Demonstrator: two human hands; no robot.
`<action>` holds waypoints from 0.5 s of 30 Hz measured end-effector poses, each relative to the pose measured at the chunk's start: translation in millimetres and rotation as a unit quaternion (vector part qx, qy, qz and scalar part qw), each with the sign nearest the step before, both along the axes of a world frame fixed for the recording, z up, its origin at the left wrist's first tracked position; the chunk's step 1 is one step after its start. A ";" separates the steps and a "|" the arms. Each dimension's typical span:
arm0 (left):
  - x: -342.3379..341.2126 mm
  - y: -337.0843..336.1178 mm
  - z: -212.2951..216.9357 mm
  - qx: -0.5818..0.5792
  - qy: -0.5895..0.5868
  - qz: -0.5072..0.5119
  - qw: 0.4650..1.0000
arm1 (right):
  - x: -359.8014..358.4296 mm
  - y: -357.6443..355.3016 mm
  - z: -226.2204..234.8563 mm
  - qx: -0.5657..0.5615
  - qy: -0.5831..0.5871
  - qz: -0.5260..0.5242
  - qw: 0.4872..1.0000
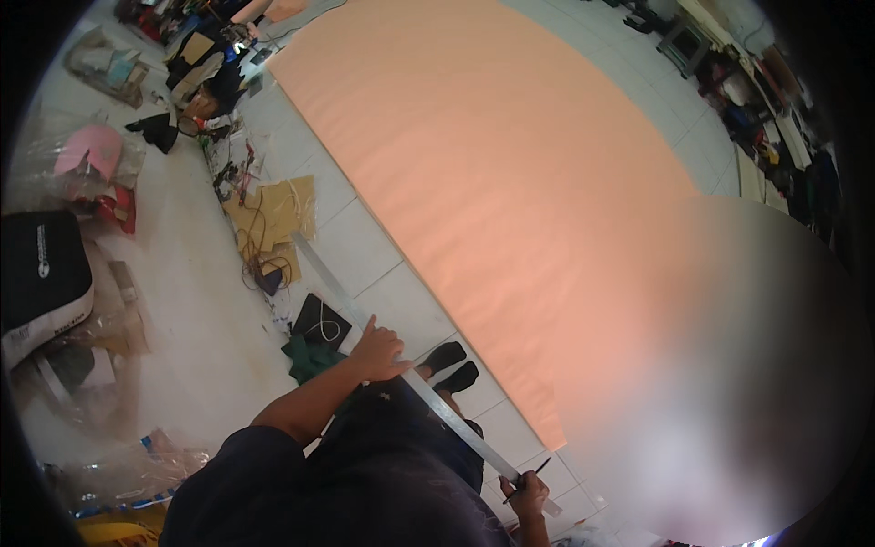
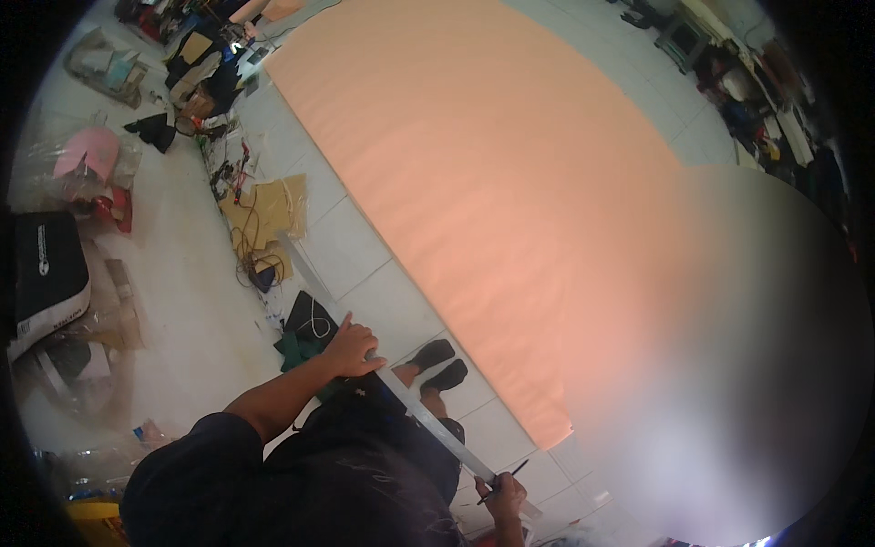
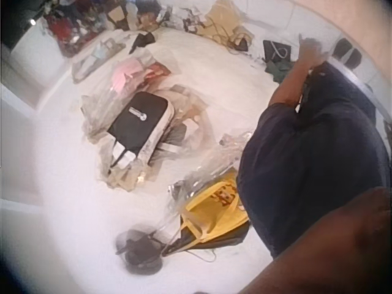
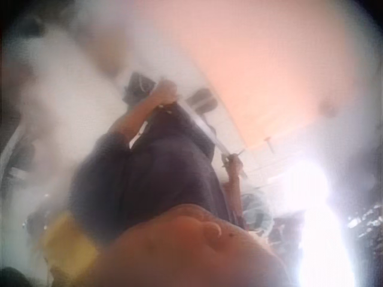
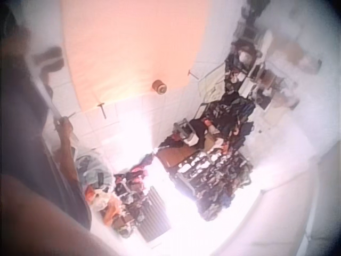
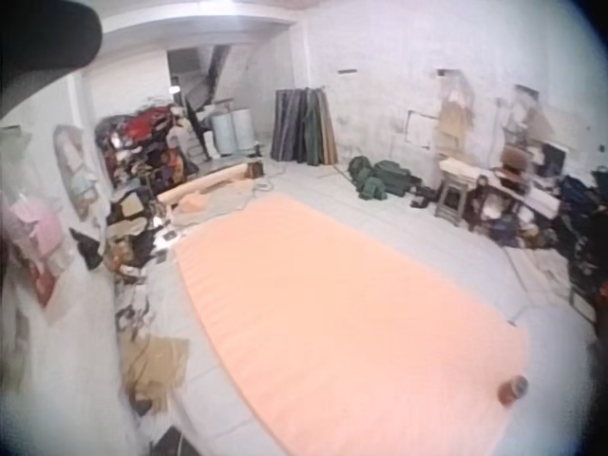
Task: The person uses a metal ruler and a pen to draw straight lines on a large piece of peach-colored fabric laid on the floor. They repeatedly reposition the ruler and mark multiple lines across the fabric surface.
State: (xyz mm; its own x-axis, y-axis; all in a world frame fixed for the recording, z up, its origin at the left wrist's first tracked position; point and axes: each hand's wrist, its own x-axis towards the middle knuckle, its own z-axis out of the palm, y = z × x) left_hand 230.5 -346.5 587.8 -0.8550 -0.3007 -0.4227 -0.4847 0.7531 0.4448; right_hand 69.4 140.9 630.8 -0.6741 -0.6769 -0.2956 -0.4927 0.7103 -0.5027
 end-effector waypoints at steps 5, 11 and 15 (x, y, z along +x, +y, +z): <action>28.8 9.8 9.0 -0.056 0.103 0.098 0.988 | -9.2 -19.7 -2.8 -0.019 -0.026 0.016 0.999; 36.1 31.6 13.1 -0.131 0.166 0.151 0.966 | -6.5 -16.0 -9.2 -0.033 -0.032 0.012 0.999; 30.4 38.0 21.3 -0.124 0.192 0.205 0.952 | 2.5 -14.2 -14.9 -0.048 -0.011 -0.008 0.999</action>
State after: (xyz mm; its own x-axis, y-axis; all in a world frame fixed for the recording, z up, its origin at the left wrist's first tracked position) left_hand 260.9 -308.5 609.1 -0.7211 -0.6924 0.0244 -0.5988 0.6406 0.4807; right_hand 71.9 126.6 615.9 -0.6792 -0.6919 -0.2448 -0.4700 0.6662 -0.5791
